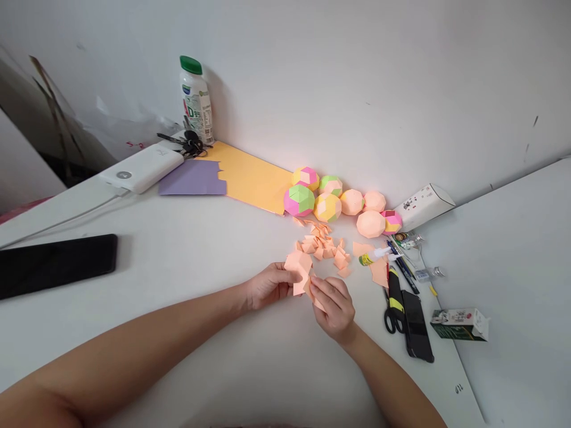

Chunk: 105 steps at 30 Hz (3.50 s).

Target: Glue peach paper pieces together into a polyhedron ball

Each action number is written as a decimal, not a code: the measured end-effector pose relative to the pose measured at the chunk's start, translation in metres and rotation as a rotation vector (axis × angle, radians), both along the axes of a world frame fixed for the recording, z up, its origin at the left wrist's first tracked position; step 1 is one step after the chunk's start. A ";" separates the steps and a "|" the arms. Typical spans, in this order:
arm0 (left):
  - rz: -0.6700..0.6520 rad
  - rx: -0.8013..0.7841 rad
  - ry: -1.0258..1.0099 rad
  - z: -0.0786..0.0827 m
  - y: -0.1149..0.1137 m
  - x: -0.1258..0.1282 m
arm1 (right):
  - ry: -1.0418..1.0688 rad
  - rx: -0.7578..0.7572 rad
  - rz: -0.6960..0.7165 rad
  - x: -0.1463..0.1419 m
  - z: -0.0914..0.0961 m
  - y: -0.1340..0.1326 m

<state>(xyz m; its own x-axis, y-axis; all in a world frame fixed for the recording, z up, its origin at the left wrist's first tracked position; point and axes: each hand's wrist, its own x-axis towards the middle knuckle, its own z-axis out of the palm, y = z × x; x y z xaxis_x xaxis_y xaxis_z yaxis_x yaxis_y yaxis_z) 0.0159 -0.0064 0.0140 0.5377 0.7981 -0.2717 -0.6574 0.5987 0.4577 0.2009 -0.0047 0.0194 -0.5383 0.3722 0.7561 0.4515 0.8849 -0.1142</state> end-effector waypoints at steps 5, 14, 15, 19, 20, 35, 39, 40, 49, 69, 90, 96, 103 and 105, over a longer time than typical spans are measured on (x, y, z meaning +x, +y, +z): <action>-0.008 0.012 0.072 0.004 0.001 -0.001 | 0.093 -0.045 -0.009 0.001 0.010 -0.002; -0.033 0.051 0.067 0.007 0.001 -0.001 | 0.212 -0.279 -0.040 0.000 0.018 -0.008; -0.033 0.054 0.063 0.006 0.001 -0.001 | 0.212 -0.297 -0.045 0.000 0.018 -0.008; -0.041 0.042 0.055 0.002 0.001 -0.001 | 0.165 -0.274 -0.011 -0.001 0.015 -0.006; -0.038 0.033 0.048 0.002 0.001 -0.001 | 0.141 -0.250 0.006 -0.001 0.013 -0.006; -0.013 0.026 0.021 0.004 0.000 -0.003 | -0.058 0.066 0.086 0.007 0.007 -0.012; -0.065 0.082 -0.030 0.006 -0.001 -0.004 | 0.207 -0.378 0.025 0.014 0.021 -0.015; -0.084 0.100 -0.046 0.006 -0.001 -0.005 | 0.261 -0.545 -0.022 0.017 0.022 -0.013; -0.168 0.227 -0.051 0.002 0.000 -0.008 | 0.049 -1.475 -0.151 0.032 0.009 0.007; -0.114 0.076 -0.039 -0.004 0.001 -0.002 | -0.148 -0.680 -0.643 0.064 0.002 0.041; -0.091 0.162 -0.021 0.000 0.001 -0.001 | 0.569 -1.512 0.005 0.017 0.012 0.004; -0.078 0.153 -0.056 0.000 -0.001 0.000 | 0.579 -1.448 -0.032 0.006 0.014 -0.001; -0.076 0.165 -0.060 0.002 -0.002 -0.002 | 0.607 -1.534 -0.042 0.002 0.014 -0.005; -0.074 0.163 -0.064 0.002 -0.002 -0.002 | 0.621 -1.561 -0.036 0.002 0.014 -0.006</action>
